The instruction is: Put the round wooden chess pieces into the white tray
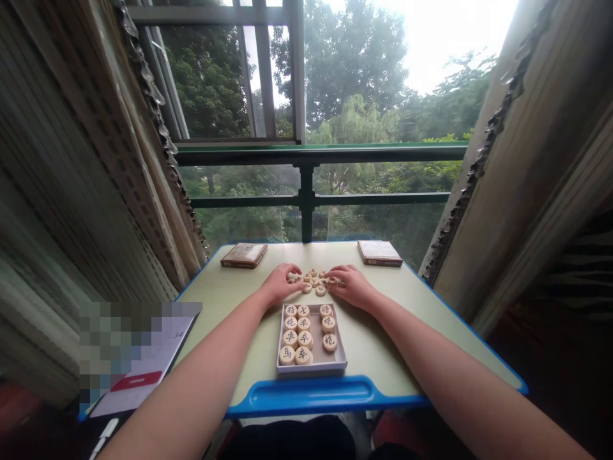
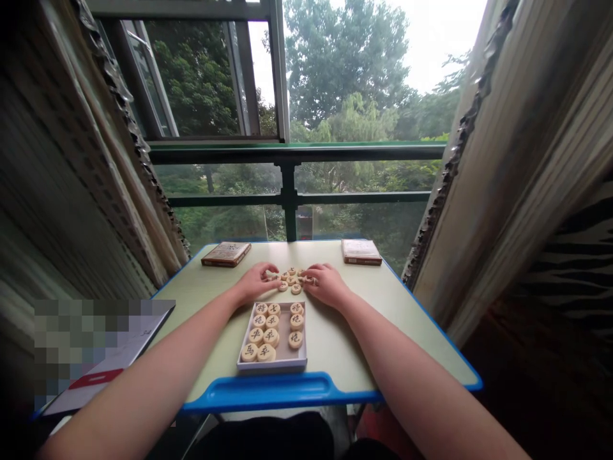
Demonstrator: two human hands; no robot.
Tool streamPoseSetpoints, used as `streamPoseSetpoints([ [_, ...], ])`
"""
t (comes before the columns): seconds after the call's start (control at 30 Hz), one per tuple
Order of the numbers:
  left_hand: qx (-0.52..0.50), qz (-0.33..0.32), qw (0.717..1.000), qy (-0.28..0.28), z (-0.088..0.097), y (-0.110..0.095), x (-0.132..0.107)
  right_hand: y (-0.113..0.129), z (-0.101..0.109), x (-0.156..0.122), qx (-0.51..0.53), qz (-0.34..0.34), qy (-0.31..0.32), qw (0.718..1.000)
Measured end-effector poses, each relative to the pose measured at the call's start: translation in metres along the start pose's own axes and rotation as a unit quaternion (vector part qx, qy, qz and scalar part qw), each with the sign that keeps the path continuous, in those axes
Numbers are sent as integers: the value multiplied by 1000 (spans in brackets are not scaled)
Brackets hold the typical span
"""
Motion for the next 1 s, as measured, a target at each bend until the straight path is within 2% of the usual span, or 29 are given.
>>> streamPoseSetpoints([
  [0.23,-13,-44,999,16,-3,-6,4,11,-5,6,-4,31,-5,1000],
  [0.43,1,-51,999,1,-6,-2,7,34,-20,8,-13,79,59,995],
  [0.57,1,-64,998,-3,-6,-3,7,31,-12,9,-39,58,28,997],
  [0.7,3,-101,995,12,-7,-10,6,32,-13,8,-15,84,37,996],
  [1.0,8,-54,998,11,-4,-5,3,13,-4,8,-79,11,16,997],
])
Point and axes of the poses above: each hand's wrist, its own x-axis towards the middle knuckle, its own z-axis out of the back of the hand, y = z × x, the point moved 8 cm from there along x, towards the middle knuckle, and after that the axes turned 13 degrees about x, right-handed, at the moved point
